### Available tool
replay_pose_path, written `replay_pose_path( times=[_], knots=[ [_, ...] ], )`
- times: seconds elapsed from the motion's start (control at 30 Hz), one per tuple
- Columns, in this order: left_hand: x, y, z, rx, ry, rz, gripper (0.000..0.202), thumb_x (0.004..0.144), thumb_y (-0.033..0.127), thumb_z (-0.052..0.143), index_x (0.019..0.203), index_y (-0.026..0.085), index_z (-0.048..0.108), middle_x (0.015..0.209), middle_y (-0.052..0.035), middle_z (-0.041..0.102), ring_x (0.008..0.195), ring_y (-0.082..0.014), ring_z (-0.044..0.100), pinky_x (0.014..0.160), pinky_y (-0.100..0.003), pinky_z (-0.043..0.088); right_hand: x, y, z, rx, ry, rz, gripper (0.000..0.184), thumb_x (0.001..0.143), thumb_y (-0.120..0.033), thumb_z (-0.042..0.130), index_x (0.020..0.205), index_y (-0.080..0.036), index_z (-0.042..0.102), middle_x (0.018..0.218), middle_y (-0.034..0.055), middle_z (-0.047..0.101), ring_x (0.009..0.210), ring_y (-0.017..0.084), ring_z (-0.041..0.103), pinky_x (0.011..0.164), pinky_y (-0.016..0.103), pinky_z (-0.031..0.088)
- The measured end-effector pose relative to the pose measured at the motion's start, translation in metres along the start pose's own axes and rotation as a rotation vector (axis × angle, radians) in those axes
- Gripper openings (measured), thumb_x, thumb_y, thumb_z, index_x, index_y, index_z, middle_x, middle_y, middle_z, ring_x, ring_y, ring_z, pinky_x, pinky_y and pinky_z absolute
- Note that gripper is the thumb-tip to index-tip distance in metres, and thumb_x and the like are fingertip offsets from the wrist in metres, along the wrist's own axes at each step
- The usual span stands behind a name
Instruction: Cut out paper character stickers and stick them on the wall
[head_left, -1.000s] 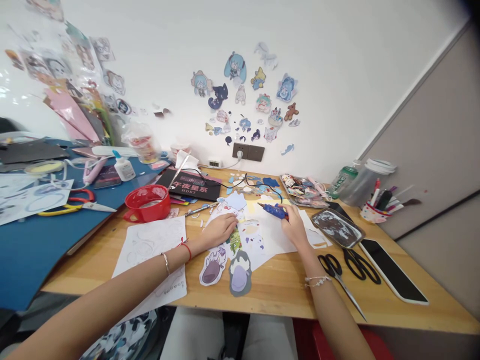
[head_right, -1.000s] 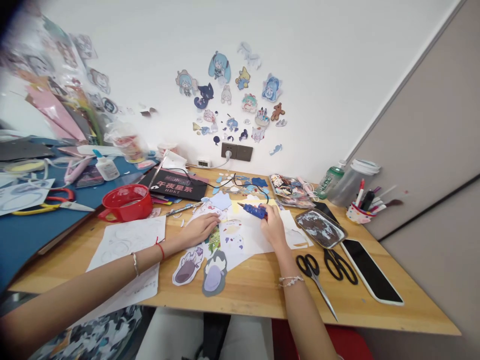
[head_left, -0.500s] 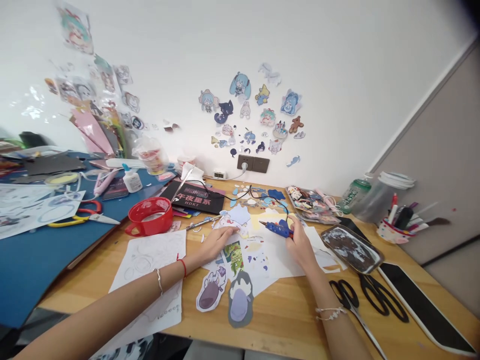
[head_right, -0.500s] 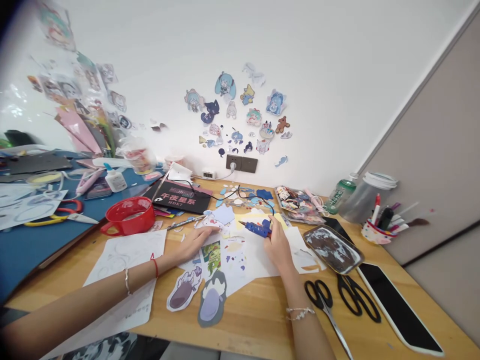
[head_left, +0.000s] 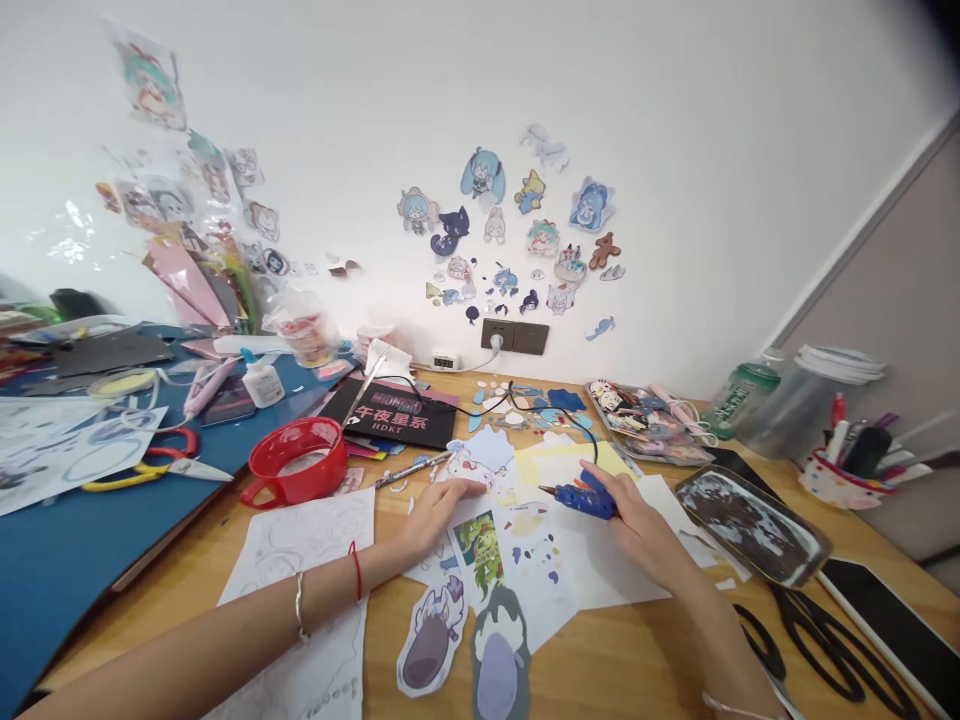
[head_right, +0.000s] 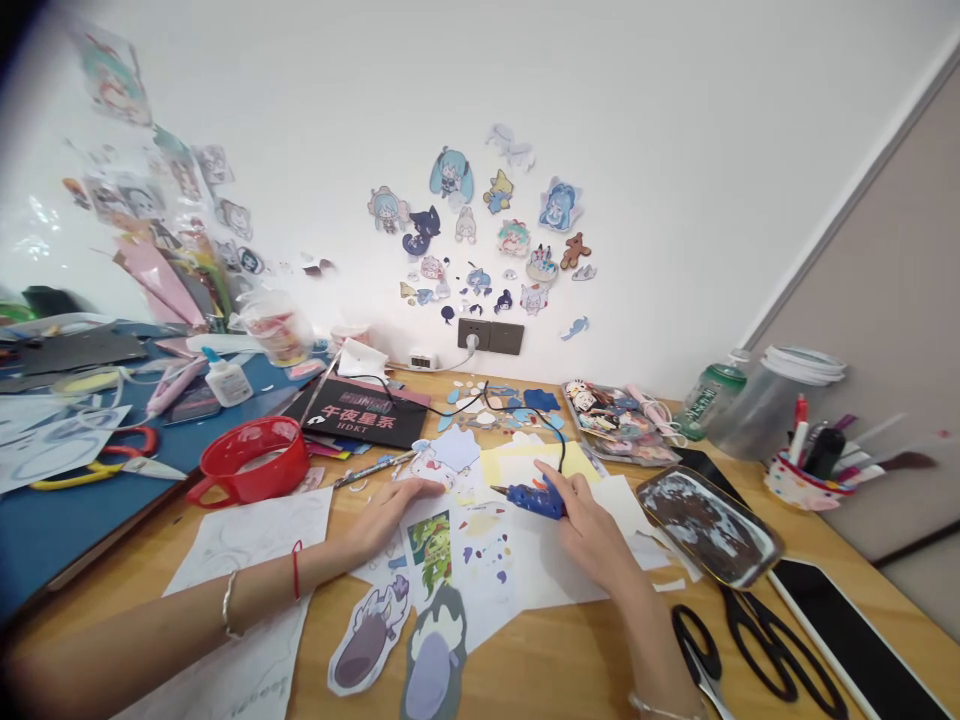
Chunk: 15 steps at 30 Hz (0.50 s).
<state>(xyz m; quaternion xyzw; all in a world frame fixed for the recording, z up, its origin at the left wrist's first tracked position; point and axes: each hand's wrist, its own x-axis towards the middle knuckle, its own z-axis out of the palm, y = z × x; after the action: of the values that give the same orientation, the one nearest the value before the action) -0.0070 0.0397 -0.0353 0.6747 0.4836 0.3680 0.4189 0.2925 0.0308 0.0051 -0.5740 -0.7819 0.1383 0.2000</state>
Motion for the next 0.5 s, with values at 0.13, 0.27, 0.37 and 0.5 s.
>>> replay_pose_path(
  times=[0.13,0.27,0.37,0.5],
  knots=[
    [0.003,-0.007,0.002,-0.011,-0.018,0.004,0.041,0.092,0.046,0.034,0.101,0.015,0.060,0.108,-0.0076,0.061,0.106,-0.0198,0.054,0.097,-0.046,0.036,-0.002,0.005,-0.011,0.036,0.168,-0.026,0.058,0.075,-0.013,0.034,0.127,-0.035,0.042,0.097,0.0035,0.043,0.083,0.019,0.054,0.075,0.033,0.044],
    [0.002,-0.005,0.003,0.020,-0.036,0.012,0.040,0.092,0.046,0.036,0.098,0.016,0.062,0.108,-0.0071,0.061,0.107,-0.0201,0.053,0.099,-0.046,0.033,-0.005,0.017,-0.032,0.086,0.422,-0.106,0.041,0.075,-0.019,0.041,0.112,-0.033,0.053,0.099,0.0041,0.041,0.099,0.023,0.048,0.085,0.037,0.040],
    [0.002,-0.003,0.003,0.056,-0.066,0.022,0.040,0.091,0.047,0.038,0.096,0.017,0.063,0.110,-0.0064,0.061,0.111,-0.0208,0.051,0.100,-0.047,0.031,-0.013,0.023,-0.046,0.058,0.457,-0.133,0.035,0.073,-0.018,0.041,0.102,-0.032,0.054,0.100,0.0038,0.041,0.102,0.024,0.046,0.087,0.038,0.038],
    [0.002,-0.002,0.003,0.082,-0.085,0.017,0.038,0.091,0.045,0.038,0.096,0.018,0.065,0.111,-0.0056,0.062,0.114,-0.0202,0.049,0.101,-0.046,0.031,-0.032,0.024,-0.038,-0.063,0.194,-0.061,0.036,0.074,-0.017,0.042,0.104,-0.034,0.054,0.105,0.0039,0.041,0.090,0.021,0.054,0.075,0.032,0.045]
  ],
)
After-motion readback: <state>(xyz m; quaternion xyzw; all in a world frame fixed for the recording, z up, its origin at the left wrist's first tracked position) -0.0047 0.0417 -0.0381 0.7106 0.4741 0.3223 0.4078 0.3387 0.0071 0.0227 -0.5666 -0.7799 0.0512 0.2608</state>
